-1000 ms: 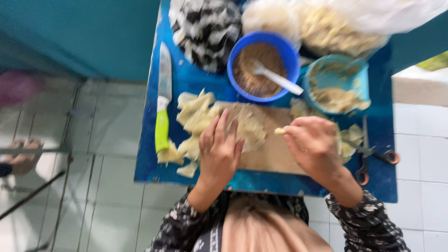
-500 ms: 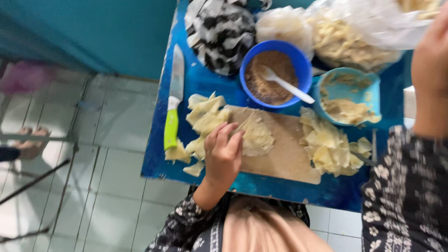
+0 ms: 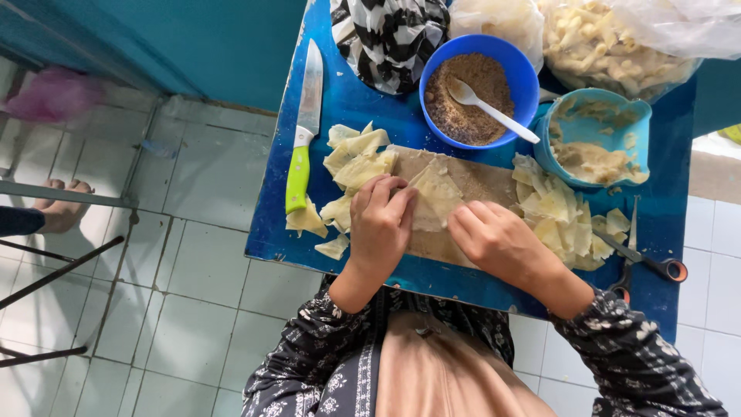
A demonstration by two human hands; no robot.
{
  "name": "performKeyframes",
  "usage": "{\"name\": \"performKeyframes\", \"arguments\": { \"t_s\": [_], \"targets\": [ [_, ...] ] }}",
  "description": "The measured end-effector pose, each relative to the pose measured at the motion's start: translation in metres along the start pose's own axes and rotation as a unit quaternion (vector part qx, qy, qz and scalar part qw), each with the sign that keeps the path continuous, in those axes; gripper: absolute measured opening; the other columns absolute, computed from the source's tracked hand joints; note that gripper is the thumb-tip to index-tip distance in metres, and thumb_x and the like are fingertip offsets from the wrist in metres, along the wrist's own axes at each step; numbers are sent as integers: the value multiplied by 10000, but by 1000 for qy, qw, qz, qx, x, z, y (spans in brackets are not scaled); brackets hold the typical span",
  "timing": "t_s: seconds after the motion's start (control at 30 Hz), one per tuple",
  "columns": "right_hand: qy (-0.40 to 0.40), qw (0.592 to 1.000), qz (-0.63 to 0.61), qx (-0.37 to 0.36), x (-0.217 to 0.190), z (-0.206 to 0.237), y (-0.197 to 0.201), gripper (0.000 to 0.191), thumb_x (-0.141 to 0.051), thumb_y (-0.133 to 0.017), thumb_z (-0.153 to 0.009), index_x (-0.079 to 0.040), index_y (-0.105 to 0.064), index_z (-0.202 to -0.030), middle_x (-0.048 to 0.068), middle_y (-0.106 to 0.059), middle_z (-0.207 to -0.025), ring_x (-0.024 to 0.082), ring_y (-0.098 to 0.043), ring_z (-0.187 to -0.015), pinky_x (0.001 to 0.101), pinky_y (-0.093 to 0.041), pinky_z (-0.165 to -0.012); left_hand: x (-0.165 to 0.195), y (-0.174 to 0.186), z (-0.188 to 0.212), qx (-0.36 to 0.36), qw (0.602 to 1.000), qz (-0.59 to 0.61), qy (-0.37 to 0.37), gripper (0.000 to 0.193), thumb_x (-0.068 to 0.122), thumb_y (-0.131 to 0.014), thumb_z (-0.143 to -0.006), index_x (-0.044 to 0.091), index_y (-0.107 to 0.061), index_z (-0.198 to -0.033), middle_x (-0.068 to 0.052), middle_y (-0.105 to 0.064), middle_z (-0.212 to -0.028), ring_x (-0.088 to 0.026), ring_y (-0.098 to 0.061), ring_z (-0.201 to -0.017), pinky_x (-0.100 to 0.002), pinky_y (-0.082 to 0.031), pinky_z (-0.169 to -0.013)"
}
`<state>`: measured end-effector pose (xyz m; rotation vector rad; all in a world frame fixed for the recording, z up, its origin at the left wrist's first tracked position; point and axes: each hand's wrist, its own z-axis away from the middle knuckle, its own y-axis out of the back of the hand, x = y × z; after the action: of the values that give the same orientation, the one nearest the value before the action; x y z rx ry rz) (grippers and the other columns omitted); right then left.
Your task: The person folds thin translucent pastry sheets on a cutting board, spooning brown sugar from a bowl onto some sheets and folding them over by hand, setting finished folded pieces aside on the table.
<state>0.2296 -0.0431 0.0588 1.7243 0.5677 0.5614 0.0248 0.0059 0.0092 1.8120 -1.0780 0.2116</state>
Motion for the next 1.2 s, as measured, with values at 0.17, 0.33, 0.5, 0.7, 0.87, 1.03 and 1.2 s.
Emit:
{"name": "performKeyframes", "arguments": {
  "t_s": [0.17, 0.33, 0.5, 0.7, 0.87, 1.03, 1.2],
  "targets": [
    [-59, 996, 38, -59, -22, 24, 13, 272, -92, -643, -761, 30, -666, -1003, 105, -621, -890, 257, -641, -842, 352, -530, -746, 0, -4, 0, 14, 998, -57, -29, 147, 113, -731, -920, 67, -728, -1060, -50, -659, -1189, -266, -575, -1252, -423, -424, -1068],
    [-125, 992, 16, -25, -42, 48, 21, 509, -30, -625, -739, 121, -647, -1224, 192, -690, -1050, 282, -678, -899, 355, -555, -797, 6, -2, 10, 9, 995, -76, -57, 269, 81, -717, -896, 78, -722, -1165, -56, -642, -1220, -262, -574, -1245, -417, -428, -1055],
    [-236, 953, -75, 172, -15, 48, 26, 369, -15, -678, -946, 44, -601, -1302, 233, -712, -1110, 357, -714, -916, 395, -576, -804, 19, -1, 19, -31, 996, -76, -42, 336, 93, -726, -876, 101, -685, -1210, -63, -636, -1157, -271, -588, -1139, -422, -436, -967],
    [-408, 849, -260, 211, 69, 13, 2, 312, -109, -731, -1048, 55, -564, -1255, 133, -696, -892, 175, -685, -760, 296, -533, -671, 19, -1, 10, 3, 994, -101, -29, 318, 93, -713, -916, 79, -650, -1228, -72, -651, -1171, -268, -608, -1091, -411, -456, -924],
    [-427, 778, -400, 229, 86, -1, -5, 212, -74, -730, -1024, 32, -648, -1188, 64, -684, -889, 73, -619, -746, 232, -481, -643, 20, 6, 10, -19, 996, -79, -21, 204, 131, -711, -934, 96, -672, -1132, -67, -639, -1071, -279, -602, -968, -425, -464, -844],
    [-397, 846, -241, 260, 76, -4, 6, 104, 9, -682, -1055, 52, -708, -1145, 83, -731, -958, 95, -671, -798, 225, -522, -703, 32, -4, 16, -72, 997, -24, -17, 162, 224, -724, -911, 91, -651, -967, -82, -597, -954, -301, -579, -887, -443, -455, -768],
    [-408, 749, -433, 290, 84, -25, -5, 121, -27, -569, -1083, 50, -644, -1139, 103, -735, -926, 101, -703, -750, 218, -554, -631, 38, -21, 15, -100, 994, -40, -22, 118, 180, -708, -919, 100, -627, -952, -77, -589, -944, -285, -585, -907, -417, -481, -797]
  ]
}}
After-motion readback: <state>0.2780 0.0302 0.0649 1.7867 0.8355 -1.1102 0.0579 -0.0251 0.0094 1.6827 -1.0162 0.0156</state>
